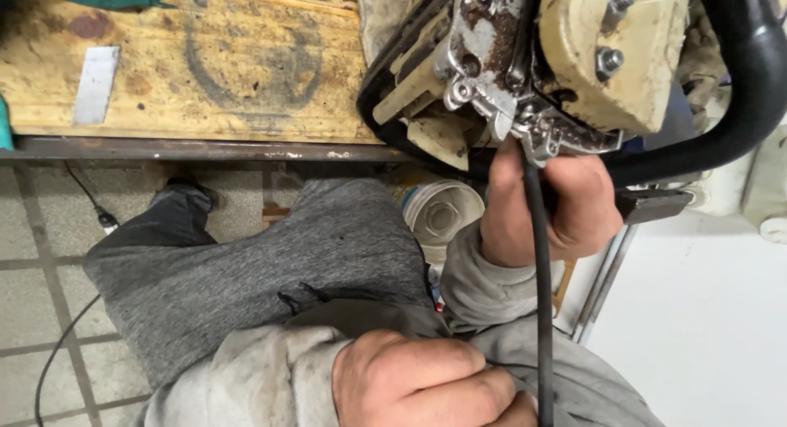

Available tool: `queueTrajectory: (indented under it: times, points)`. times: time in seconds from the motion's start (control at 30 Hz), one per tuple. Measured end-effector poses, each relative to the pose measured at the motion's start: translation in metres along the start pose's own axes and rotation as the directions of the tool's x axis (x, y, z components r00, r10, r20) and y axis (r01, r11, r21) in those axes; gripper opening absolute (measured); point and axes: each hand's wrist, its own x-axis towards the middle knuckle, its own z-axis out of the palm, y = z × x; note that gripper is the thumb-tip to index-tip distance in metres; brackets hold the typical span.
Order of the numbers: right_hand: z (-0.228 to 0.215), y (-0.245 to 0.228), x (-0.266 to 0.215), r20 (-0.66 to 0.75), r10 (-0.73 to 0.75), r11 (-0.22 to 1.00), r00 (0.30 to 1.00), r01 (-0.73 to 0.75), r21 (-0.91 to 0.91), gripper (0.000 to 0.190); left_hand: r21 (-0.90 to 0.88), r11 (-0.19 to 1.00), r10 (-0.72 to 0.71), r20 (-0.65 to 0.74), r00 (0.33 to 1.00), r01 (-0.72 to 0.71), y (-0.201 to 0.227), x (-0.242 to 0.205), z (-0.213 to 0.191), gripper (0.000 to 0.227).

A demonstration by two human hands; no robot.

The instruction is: Disassembling and repairing a chainsaw engine on a workbench using a power drill and screwdriver.

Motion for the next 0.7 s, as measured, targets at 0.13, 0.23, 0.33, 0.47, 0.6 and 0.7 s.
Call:
queueTrajectory:
  times: [0.13, 0.23, 0.33, 0.47, 0.6, 0.7]
  points:
    - [0.005, -0.006, 0.003, -0.054, -0.050, 0.995, 0.997, 0.045, -0.091, 0.035, 0.022, 0.999, -0.030, -0.014, 0.999, 0.030, 0.005, 0.000, 0.000, 0.018]
    - [0.001, -0.010, 0.003, -0.008, -0.035, 0.996, 0.999, 0.034, -0.081, 0.030, -0.024, 0.999, -0.048, 0.021, 0.999, 0.049, 0.009, 0.000, -0.005, 0.018]
    - [-0.002, -0.004, -0.007, -0.068, -0.053, 0.996, 0.996, 0.047, -0.075, 0.029, 0.018, 1.000, -0.016, -0.048, 0.999, 0.017, 0.011, -0.004, -0.002, 0.017]
    - [-0.012, -0.016, -0.014, -0.039, -0.035, 0.999, 0.999, 0.034, -0.012, 0.029, -0.046, 0.997, 0.068, -0.005, 0.998, -0.068, 0.012, -0.009, -0.008, 0.013]
    - [-0.031, -0.022, -0.025, 0.042, -0.001, 1.000, 0.999, 0.001, -0.008, 0.027, -0.102, 0.896, 0.427, -0.076, 0.901, -0.433, -0.001, -0.014, -0.018, 0.018]
    - [-0.045, -0.021, -0.034, 0.093, -0.078, 0.997, 0.993, 0.077, 0.021, 0.027, -0.157, 0.864, 0.484, 0.003, 0.875, -0.478, -0.023, -0.034, -0.035, 0.016]
